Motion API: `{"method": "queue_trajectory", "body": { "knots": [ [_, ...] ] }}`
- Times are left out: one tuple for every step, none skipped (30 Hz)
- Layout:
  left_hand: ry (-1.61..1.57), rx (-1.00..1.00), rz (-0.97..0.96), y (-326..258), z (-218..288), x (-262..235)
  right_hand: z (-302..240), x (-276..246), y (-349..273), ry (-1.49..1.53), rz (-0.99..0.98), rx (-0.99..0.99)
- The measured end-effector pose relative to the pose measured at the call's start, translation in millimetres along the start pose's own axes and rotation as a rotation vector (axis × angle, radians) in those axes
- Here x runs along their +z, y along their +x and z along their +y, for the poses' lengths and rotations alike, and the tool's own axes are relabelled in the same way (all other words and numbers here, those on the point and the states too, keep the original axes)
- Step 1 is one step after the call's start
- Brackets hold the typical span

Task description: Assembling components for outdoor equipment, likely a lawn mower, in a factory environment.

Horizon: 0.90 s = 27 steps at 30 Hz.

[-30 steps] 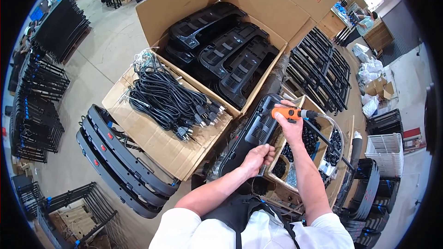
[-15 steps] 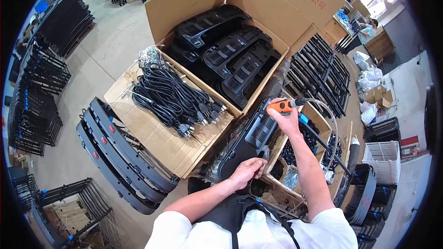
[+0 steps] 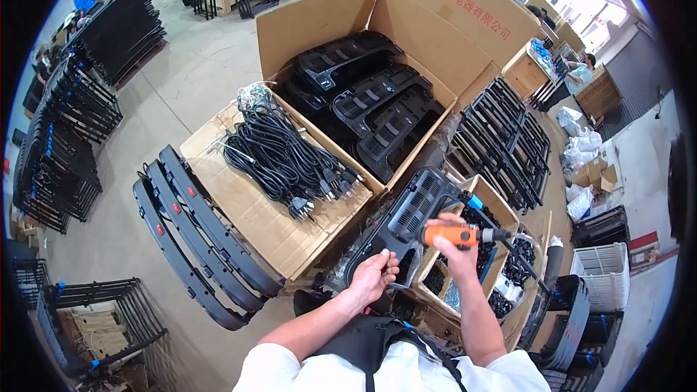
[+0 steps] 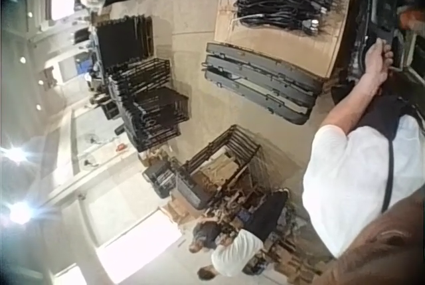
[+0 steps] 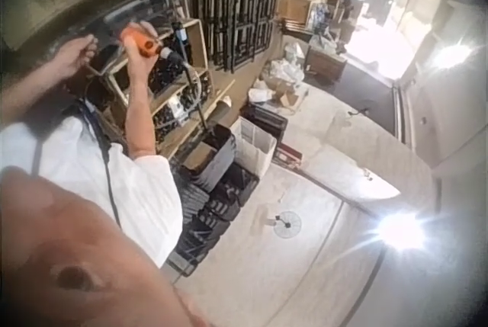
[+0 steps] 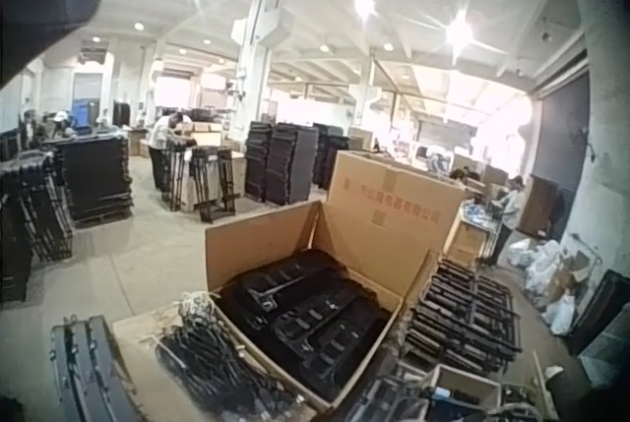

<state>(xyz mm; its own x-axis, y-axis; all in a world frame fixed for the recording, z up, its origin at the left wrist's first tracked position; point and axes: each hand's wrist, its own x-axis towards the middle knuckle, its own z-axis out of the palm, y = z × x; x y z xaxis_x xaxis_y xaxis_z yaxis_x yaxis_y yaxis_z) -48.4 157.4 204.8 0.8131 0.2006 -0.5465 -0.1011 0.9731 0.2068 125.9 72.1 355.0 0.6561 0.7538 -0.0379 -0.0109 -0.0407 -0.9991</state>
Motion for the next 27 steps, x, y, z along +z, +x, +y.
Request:
{"method": "queue_trajectory", "body": {
  "knots": [
    [-0.050, 0.019, 0.031, -2, 2, 4, 2, -2, -10, 0.035, -0.006, 0.020],
    [-0.099, 0.035, 0.066, -1, 3, 6, 5, -2, -19, 0.073, -0.010, 0.043],
    [-0.117, 0.044, 0.093, -1, 5, 11, 6, -2, -25, 0.083, -0.025, 0.032],
    [-0.113, 0.041, 0.092, -1, 5, 12, 7, -1, -31, 0.089, -0.033, 0.041],
    [-0.121, 0.047, 0.083, 0, 5, 12, 8, -1, -35, 0.088, -0.039, 0.046],
    [-0.129, 0.053, 0.075, 0, 5, 13, 8, -1, -39, 0.088, -0.045, 0.052],
    [-0.132, 0.054, 0.075, -1, 4, 13, 10, -1, -42, 0.091, -0.042, 0.047],
    [-0.127, 0.054, 0.072, 0, 2, 12, 13, -2, -44, 0.094, -0.050, 0.035],
    [-0.133, 0.047, 0.068, 0, 0, 11, 15, -3, -45, 0.097, -0.059, 0.023],
    [-0.140, 0.040, 0.065, 0, -2, 9, 15, -5, -48, 0.099, -0.057, 0.019],
    [-0.137, 0.041, 0.065, -2, -3, 8, 16, -7, -50, 0.094, -0.060, 0.030],
    [-0.139, 0.037, 0.051, -3, -3, 7, 16, -8, -51, 0.089, -0.064, 0.042],
    [-0.141, 0.033, 0.038, -4, -3, 7, 17, -9, -52, 0.092, -0.065, 0.041],
    [-0.139, 0.034, 0.040, -5, -5, 5, 18, -9, -53, 0.081, -0.066, 0.038],
    [-0.148, 0.025, 0.036, -5, -6, 4, 18, -9, -55, 0.070, -0.067, 0.036],
    [-0.156, 0.017, 0.033, -6, -7, 2, 18, -8, -56, 0.072, -0.068, 0.036],
    [-0.156, 0.018, 0.035, -6, -7, 0, 17, -8, -58, 0.051, -0.066, 0.038],
    [-0.162, 0.008, 0.010, -6, -7, -2, 16, -7, -59, 0.029, -0.064, 0.040],
    [-0.168, -0.004, -0.015, -6, -8, -5, 15, -6, -60, 0.030, -0.065, 0.041],
    [-0.170, -0.002, -0.013, -7, -8, -7, 15, -5, -60, 0.021, -0.072, 0.053],
    [-0.177, -0.008, -0.038, -7, -7, -9, 14, -4, -60, 0.011, -0.079, 0.066],
    [-0.184, -0.015, -0.063, -7, -8, -11, 13, -3, -60, 0.011, -0.082, 0.069],
    [-0.188, -0.018, -0.059, -8, -9, -11, 11, -1, -60, 0.025, -0.073, 0.084],
    [-0.218, -0.021, -0.070, -8, -9, -11, 11, 1, -60, 0.039, -0.063, 0.101],
    [-0.248, -0.024, -0.080, -7, -10, -11, 11, 1, -59, 0.046, -0.067, 0.077],
    [-0.258, -0.024, -0.070, -8, -12, -12, 14, 1, -59, 0.070, -0.069, 0.064],
    [-0.284, -0.009, -0.101, -6, -14, -12, 16, 2, -58, 0.079, -0.067, 0.060]
  ]
}}
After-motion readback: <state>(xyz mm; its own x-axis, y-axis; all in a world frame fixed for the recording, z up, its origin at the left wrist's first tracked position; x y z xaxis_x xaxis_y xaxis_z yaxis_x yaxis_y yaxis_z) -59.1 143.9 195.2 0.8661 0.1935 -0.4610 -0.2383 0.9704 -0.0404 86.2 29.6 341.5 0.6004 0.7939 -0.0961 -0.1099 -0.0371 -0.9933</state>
